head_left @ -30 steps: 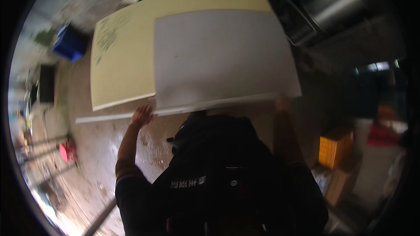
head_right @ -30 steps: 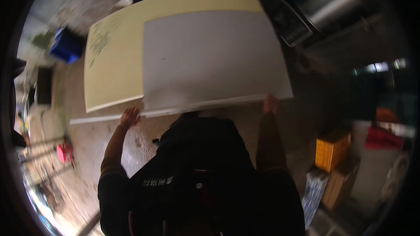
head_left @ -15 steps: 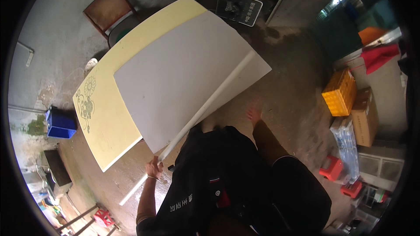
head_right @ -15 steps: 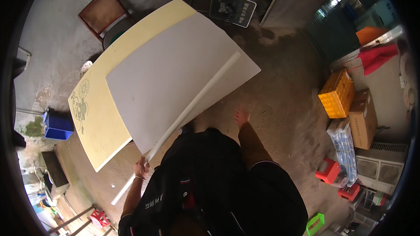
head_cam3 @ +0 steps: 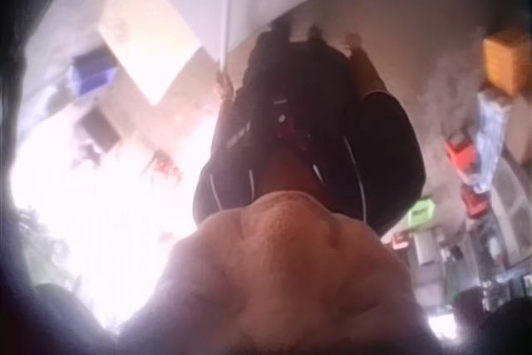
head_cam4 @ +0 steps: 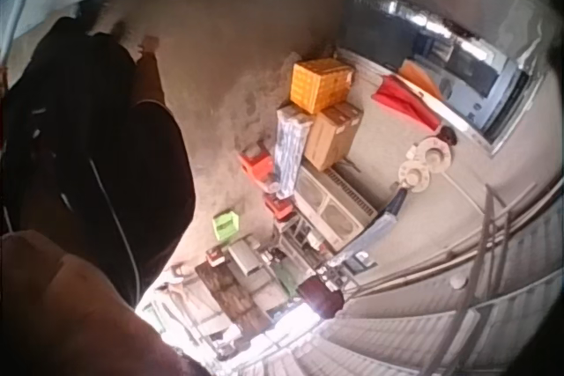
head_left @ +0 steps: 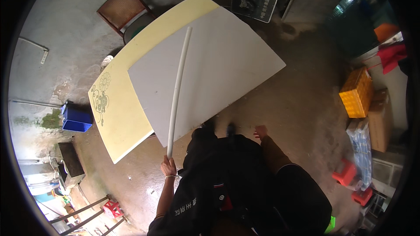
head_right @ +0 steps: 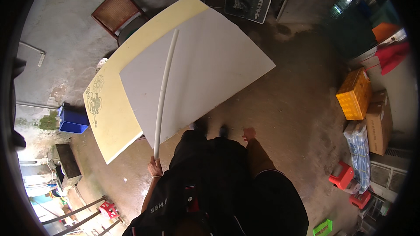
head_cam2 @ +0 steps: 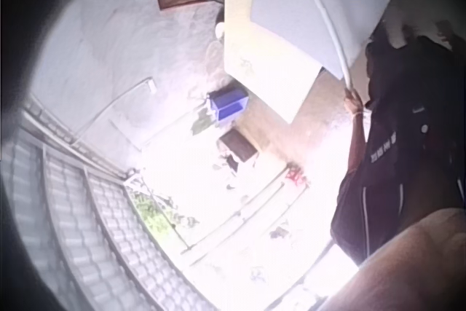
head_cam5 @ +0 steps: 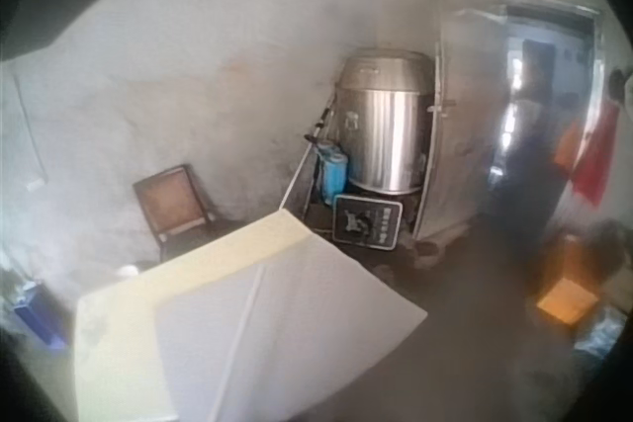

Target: The person carries a large white board and places it on a cabinet. They then retrieve a white plastic rod and position it along the edge of the board, adjusting it repeatedly. The task appears to be part of assembling or fitting components together.

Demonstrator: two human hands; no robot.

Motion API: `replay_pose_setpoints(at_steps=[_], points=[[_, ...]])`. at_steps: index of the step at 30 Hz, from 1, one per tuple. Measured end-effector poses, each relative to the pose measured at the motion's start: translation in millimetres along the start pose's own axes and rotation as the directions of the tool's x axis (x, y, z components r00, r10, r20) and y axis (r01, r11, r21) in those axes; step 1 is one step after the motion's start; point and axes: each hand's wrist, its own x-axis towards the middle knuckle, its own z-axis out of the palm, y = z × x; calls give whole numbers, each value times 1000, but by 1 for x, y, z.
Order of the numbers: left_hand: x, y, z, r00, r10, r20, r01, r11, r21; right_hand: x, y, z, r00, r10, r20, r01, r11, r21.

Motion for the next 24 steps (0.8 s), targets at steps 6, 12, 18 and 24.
replay_pose_setpoints(at_steps=[6, 12, 18, 24], points=[[65, -38, -18, 995, -72, -70, 78, 993, 91, 8, 12, 12, 995, -92, -24, 92, 996, -6], [167, -62, -39, 995, -23, -100, 33, 995, 97, 17, 30, 39, 992, -20, -128, 16, 999, -40], [252, -102, -57, 996, 41, -77, -35, 996, 85, -30, 53, 116, 903, -363, 229, 237, -23, -971], [342, -180, -44, 998, 48, -42, -37, 969, 244, -90, 61, 198, 760, -632, 151, 398, 269, -877]])
